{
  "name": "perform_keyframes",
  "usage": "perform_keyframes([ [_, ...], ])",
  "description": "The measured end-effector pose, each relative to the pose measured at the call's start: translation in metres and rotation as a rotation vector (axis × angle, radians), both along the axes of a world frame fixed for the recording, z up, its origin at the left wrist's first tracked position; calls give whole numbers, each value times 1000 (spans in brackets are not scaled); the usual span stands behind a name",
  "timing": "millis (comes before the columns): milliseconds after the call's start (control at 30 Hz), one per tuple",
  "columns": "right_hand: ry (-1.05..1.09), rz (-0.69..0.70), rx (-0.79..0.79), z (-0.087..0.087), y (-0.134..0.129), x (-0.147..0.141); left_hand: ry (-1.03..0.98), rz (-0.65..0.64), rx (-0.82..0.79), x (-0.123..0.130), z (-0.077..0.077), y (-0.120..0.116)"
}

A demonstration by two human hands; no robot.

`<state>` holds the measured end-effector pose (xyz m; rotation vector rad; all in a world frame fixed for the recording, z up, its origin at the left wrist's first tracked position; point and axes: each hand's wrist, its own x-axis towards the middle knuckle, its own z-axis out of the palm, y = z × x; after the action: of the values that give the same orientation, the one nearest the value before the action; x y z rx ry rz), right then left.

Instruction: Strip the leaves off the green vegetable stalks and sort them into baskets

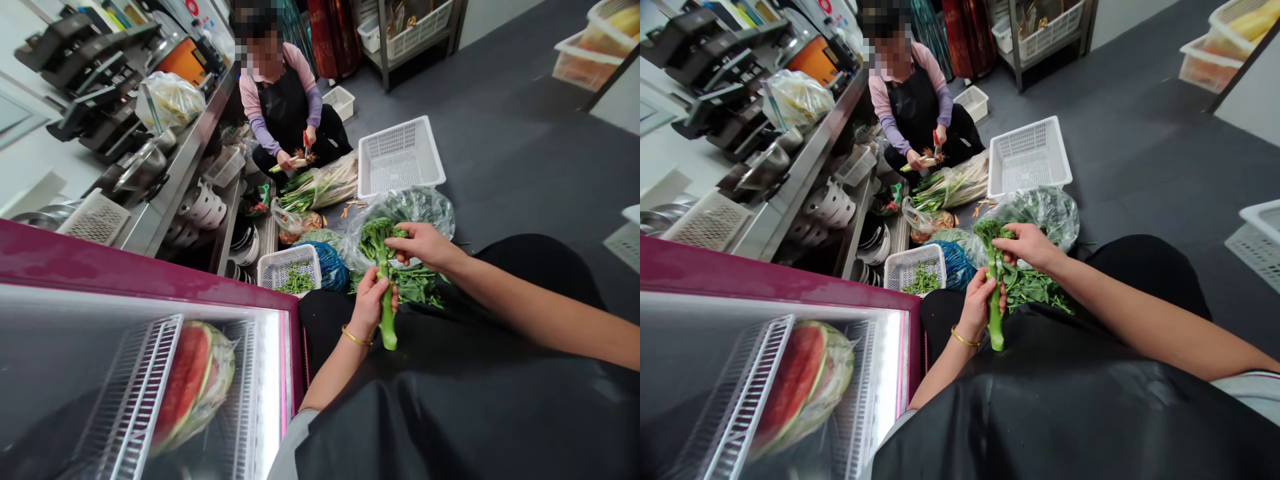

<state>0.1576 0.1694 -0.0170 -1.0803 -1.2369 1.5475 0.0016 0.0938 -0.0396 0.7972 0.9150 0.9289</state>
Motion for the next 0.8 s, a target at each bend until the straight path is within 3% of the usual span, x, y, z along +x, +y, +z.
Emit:
perform_keyframes([
  [67, -241, -44, 230, 0, -7, 0, -16, -1, -26, -1, -1, -1],
  [200, -645, -235, 944, -2, -28, 13, -192, -70, -136, -3, 5, -2],
  [267, -727, -234, 1132, -6, -33, 21, -240, -119, -166, -3, 9, -2],
  [333, -757, -230, 1177, -12, -32, 26, -279, -158, -223, -3, 11, -1],
  [433, -710, -86, 1114, -22, -30, 20, -335, -135, -320, -5, 10, 3],
  [533, -524, 95, 921, -26, -29, 7, -319, 5, -313, -11, 4, 8],
  [700, -120, 72, 11, -15, 2, -12, -139, 230, -127, -21, -7, 19],
  [800, 94, 60, -226, -11, 28, -29, -61, 305, -87, -26, -12, 23],
])
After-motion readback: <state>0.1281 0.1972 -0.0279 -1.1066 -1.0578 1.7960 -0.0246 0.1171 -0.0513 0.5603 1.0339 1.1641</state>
